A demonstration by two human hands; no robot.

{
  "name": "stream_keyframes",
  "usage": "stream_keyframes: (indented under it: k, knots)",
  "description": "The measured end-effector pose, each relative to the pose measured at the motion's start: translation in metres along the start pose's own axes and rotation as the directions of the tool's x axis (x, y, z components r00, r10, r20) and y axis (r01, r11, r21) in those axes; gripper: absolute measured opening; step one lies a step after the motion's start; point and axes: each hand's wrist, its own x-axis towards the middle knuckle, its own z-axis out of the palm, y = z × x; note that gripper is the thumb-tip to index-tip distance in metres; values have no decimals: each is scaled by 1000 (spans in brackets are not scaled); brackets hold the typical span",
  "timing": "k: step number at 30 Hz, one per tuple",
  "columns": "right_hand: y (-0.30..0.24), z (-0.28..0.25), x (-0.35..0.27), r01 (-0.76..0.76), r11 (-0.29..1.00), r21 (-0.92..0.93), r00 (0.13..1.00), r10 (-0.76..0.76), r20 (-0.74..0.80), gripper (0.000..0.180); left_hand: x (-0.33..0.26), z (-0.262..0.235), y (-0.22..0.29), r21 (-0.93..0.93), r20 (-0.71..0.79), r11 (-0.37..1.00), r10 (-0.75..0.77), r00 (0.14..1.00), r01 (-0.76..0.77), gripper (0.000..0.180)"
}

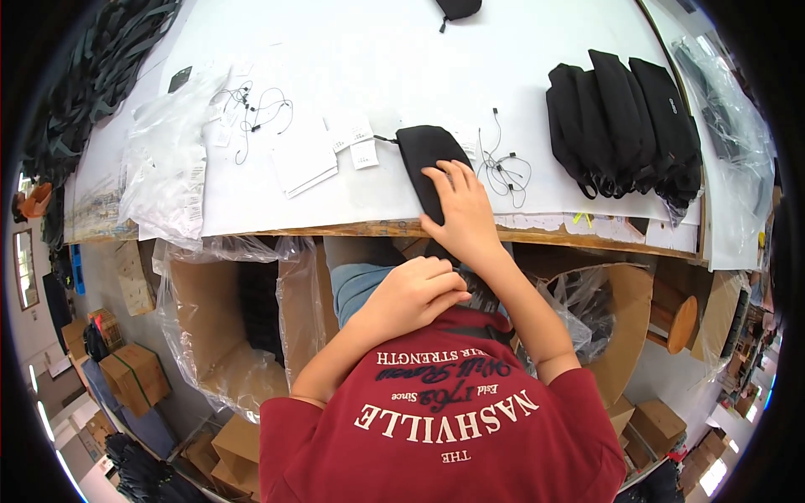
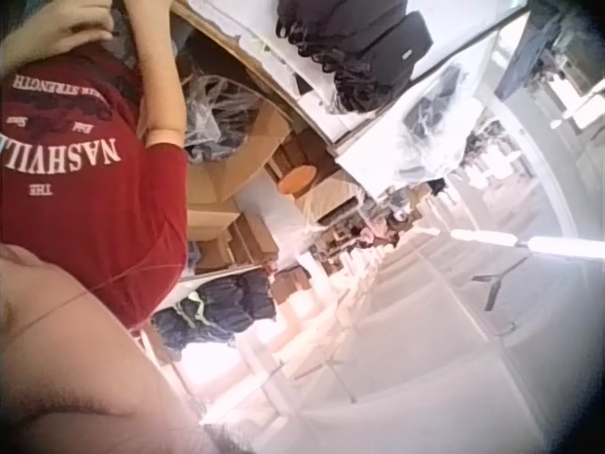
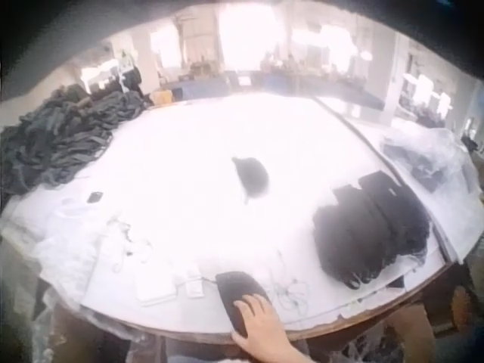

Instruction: The person is attaching tags to black zipper bags and organizing them in a stack on a table.

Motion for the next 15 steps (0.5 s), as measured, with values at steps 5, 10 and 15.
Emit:
stream_keyframes:
  k: [5, 10, 15]
  knots:
    - [3, -19, -11, -156, 939, 307, 960, 217, -176, 7, 12, -23, -20, 78, -243, 992, -78, 967, 100, 24]
    - [-14, -53, -28, -147, 853, 501, 963, 239, -125, 8, 28, -29, -37, 585, -143, 811, 122, 982, -16, 33]
    - [-22, -71, -33, -157, 767, 622, 970, 239, -50, 7, 22, -33, -38, 700, -95, 702, 279, 956, -135, 30]
